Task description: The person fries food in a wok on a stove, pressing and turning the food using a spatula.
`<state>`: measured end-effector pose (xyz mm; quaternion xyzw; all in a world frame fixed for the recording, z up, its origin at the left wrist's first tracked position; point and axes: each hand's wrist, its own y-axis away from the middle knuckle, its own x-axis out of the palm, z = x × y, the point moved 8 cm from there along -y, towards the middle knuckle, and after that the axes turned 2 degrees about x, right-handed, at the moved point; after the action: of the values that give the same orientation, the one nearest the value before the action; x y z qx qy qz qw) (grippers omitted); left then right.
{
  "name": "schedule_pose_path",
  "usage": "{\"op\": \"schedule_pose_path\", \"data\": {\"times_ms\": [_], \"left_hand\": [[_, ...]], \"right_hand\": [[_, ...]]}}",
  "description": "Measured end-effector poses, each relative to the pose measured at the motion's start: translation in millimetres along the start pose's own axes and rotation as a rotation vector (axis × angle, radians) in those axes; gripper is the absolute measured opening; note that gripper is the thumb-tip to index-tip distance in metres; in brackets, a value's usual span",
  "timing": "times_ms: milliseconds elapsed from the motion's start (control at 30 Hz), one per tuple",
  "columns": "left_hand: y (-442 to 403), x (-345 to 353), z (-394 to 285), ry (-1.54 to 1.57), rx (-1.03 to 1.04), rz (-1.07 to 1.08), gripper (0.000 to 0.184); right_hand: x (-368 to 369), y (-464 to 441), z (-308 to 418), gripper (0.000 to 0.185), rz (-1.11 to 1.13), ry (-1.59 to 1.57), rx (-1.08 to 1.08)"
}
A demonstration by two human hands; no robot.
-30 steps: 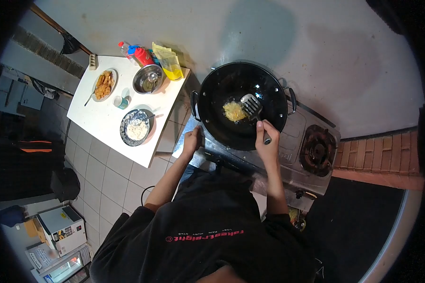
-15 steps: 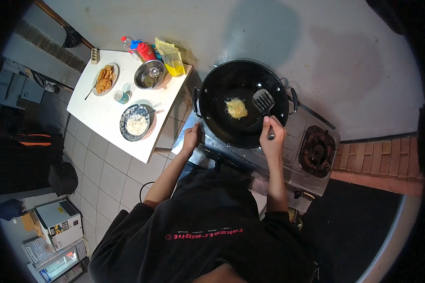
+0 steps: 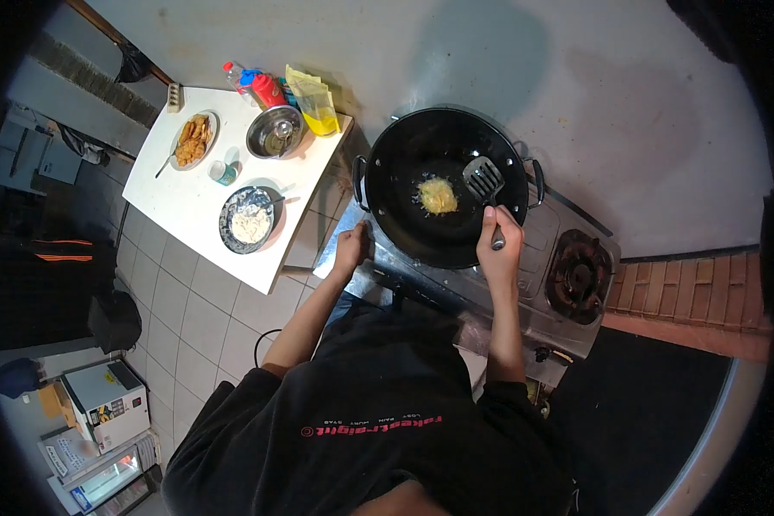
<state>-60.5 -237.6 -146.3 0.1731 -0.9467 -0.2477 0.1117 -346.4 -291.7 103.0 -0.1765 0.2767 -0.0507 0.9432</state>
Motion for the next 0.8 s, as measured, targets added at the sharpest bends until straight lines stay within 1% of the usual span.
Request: {"op": "schedule_pose_path", "data": {"times_ms": [300, 400, 500, 533, 600, 667, 700, 733, 800], "left_hand": [[-5, -1, 7, 0.039, -0.005, 0.027, 0.052], [-6, -2, 8, 0.015, -0.004, 0.020, 0.052], [-7, 1, 6, 0.037, -0.008, 0.034, 0.052], [-6, 1, 8, 0.062, -0.011, 0.046, 0.052], [-6, -2, 9, 0.034, -0.009, 0.047, 0.052], [-6, 2, 6, 0.021, 0.003, 0.048, 0.052], [-3, 2, 3, 0.025, 0.010, 0.041, 0.052], [-3, 1, 2, 0.031, 0.017, 0.030, 0.052], [-4, 1, 2, 0.062, 0.019, 0.014, 0.053]], "right_hand": [[6, 6, -8, 0.032, 0.011, -0.110, 0.022], [-3, 2, 0, 0.031, -0.018, -0.070, 0.000], [-13, -15, 0, 0.028, 0.025, 0.035, -0.019], [-15, -25, -3, 0.027, 0.080, 0.016, 0.059], [-19, -47, -8, 0.030, 0.169, 0.062, 0.116], [-24, -72, -7, 0.034, 0.169, 0.106, 0.018], [-26, -81, 5, 0.042, 0.196, 0.145, 0.022], [-27, -94, 3, 0.042, 0.198, 0.148, 0.012], [0, -111, -27, 0.046, 0.622, 0.211, 0.229]]}}
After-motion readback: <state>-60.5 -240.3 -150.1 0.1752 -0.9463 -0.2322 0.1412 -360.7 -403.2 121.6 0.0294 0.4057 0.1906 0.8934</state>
